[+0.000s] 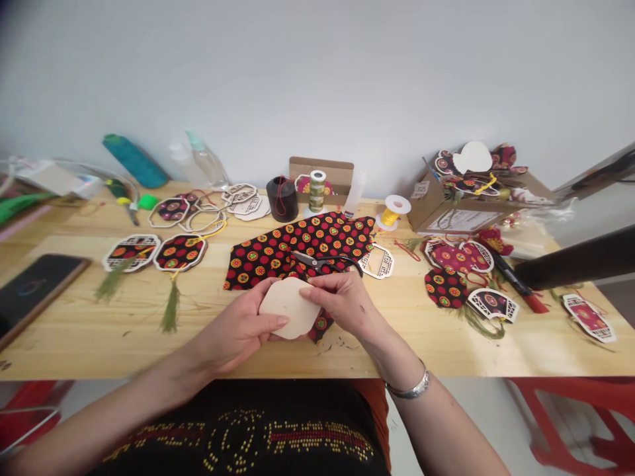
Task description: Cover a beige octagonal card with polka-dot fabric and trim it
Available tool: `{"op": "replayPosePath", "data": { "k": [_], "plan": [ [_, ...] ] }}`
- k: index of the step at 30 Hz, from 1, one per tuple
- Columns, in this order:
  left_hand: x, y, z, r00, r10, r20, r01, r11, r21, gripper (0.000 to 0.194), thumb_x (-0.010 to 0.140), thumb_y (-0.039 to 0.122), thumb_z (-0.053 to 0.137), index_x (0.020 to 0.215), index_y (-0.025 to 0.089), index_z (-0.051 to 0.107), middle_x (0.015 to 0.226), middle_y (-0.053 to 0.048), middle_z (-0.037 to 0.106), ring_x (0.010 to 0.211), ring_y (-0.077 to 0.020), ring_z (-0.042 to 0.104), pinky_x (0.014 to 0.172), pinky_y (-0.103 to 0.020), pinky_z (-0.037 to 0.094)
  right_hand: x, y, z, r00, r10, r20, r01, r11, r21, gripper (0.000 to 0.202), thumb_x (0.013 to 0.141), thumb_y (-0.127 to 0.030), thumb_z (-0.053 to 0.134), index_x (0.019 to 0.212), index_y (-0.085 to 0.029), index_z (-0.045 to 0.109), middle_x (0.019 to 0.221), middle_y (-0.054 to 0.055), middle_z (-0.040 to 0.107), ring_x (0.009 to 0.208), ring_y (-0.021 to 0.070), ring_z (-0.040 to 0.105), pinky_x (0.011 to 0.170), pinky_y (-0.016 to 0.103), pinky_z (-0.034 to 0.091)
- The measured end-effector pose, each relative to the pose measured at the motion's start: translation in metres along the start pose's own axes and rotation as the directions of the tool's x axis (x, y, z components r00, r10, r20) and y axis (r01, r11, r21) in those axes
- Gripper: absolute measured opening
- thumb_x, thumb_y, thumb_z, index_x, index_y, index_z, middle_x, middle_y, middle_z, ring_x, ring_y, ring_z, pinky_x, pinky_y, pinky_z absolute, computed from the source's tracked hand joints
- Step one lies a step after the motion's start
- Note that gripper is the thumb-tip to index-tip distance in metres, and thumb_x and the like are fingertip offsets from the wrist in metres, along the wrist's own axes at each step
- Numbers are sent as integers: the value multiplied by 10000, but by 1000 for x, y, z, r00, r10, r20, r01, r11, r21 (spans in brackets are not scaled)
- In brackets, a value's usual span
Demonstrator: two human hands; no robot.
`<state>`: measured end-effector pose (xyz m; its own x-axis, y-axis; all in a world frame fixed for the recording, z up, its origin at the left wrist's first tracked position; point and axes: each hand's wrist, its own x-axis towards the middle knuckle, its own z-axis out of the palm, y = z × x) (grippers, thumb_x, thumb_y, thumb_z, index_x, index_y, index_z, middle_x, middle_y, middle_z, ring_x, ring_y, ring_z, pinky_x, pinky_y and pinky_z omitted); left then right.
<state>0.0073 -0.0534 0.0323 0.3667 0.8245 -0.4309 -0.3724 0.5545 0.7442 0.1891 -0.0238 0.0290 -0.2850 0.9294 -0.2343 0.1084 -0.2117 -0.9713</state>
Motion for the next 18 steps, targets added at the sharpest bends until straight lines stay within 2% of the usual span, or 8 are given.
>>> {"op": "replayPosePath", "data": {
  "k": [6, 12, 18],
  "plan": [
    [1, -4, -3, 998, -33, 51, 34, 999, -21, 465, 677, 59, 691, 1121, 145, 585, 979, -81, 688, 850, -211, 665, 753, -365, 561, -1, 1, 0, 1000, -7, -4, 7, 999, -33, 263, 712, -405, 729, 704, -143, 758, 588, -14, 553, 522, 71, 400, 454, 230, 328],
    [1, -4, -4, 999, -24, 30, 26, 999, -43, 465, 648, 43, 710, 1089, 165, 623, 966, -64, 703, 814, -195, 667, 696, -339, 574, 0, 2, 3, 1000, -28, -1, 28, 999, -16, 259, 708, -395, 734, 681, -137, 742, 569, -21, 540, 517, 71, 394, 460, 236, 330],
    [1, -3, -7, 999, -37, 4, 37, 998, -47, 478, 628, 48, 738, 1080, 164, 631, 972, -80, 716, 826, -218, 683, 695, -355, 585, 0, 3, 5, 1000, -22, 7, 22, 996, -90, 290, 735, -416, 706, 763, -133, 763, 652, 17, 636, 560, 97, 482, 510, 252, 404]
  ]
}}
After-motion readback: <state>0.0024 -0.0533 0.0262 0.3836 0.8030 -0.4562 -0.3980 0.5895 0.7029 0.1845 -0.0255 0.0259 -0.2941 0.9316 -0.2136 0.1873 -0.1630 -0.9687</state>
